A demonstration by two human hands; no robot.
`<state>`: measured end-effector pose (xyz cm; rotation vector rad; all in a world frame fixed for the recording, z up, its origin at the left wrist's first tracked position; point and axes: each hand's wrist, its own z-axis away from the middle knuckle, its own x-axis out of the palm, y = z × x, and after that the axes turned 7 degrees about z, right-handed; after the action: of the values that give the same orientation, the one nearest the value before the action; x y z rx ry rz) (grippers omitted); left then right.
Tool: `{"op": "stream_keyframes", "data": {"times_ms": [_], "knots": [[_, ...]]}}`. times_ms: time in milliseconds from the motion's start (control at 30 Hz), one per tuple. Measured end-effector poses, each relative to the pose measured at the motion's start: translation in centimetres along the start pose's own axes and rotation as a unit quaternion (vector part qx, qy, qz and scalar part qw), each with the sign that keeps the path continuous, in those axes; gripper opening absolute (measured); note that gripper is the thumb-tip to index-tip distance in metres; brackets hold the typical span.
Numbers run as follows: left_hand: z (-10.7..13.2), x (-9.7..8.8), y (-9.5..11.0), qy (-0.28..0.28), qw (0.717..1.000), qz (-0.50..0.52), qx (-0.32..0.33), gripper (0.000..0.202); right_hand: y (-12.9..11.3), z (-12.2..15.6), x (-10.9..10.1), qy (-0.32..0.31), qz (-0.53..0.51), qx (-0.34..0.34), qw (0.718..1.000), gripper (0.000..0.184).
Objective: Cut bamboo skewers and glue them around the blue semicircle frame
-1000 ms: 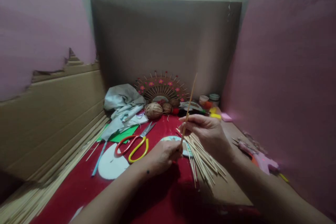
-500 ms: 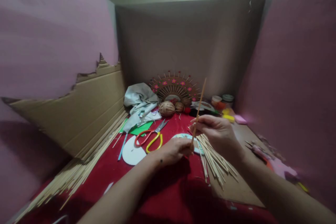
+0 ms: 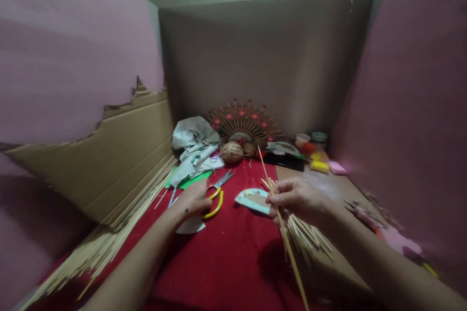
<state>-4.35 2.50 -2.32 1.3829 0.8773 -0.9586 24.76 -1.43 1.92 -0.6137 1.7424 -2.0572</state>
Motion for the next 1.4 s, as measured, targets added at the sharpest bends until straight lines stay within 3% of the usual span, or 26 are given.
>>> {"op": "stream_keyframes", "data": {"times_ms": [67, 133, 267, 333, 433, 1000, 1233, 1400], "knots": [[-0.1, -0.2, -0.1, -0.011, 0.999, 0.039, -0.028, 0.044, 0.6, -0.1, -0.4, -0.006, -0.009, -0.006, 1.000, 0.022], [0.1, -0.9, 0.1, -0.021, 0.995, 0.095, -0.017, 0.051, 1.0, 0.0, -1.0, -0.012, -0.024, -0.020, 0.999, 0.020], [0.7, -2.8, 1.7, -0.071, 0.963, 0.199, 0.169, 0.044, 1.7, 0.2, -2.3, -0.022, -0.062, -0.061, 0.996, 0.021], [0.8, -3.4, 2.9, -0.106, 0.947, 0.162, 0.256, 0.042, 1.9, 0.3, -2.8, -0.028, -0.079, -0.079, 0.993, 0.022], [0.8, -3.5, 4.4, -0.147, 0.933, 0.104, 0.312, 0.049, 2.0, 0.4, -3.1, -0.046, -0.094, -0.092, 0.990, 0.022], [1.8, -1.8, 6.0, -0.235, 0.897, 0.134, 0.349, 0.046, 1.2, 1.4, -1.2, -0.111, -0.081, -0.006, 0.990, 0.023], [2.4, -1.7, 6.4, -0.246, 0.895, 0.136, 0.346, 0.056, 1.0, 1.6, -0.8, -0.133, -0.063, -0.012, 0.989, 0.022], [3.1, -2.0, 7.3, -0.239, 0.893, 0.125, 0.360, 0.052, 1.1, 1.5, -0.8, -0.128, -0.077, 0.002, 0.989, 0.020]]}}
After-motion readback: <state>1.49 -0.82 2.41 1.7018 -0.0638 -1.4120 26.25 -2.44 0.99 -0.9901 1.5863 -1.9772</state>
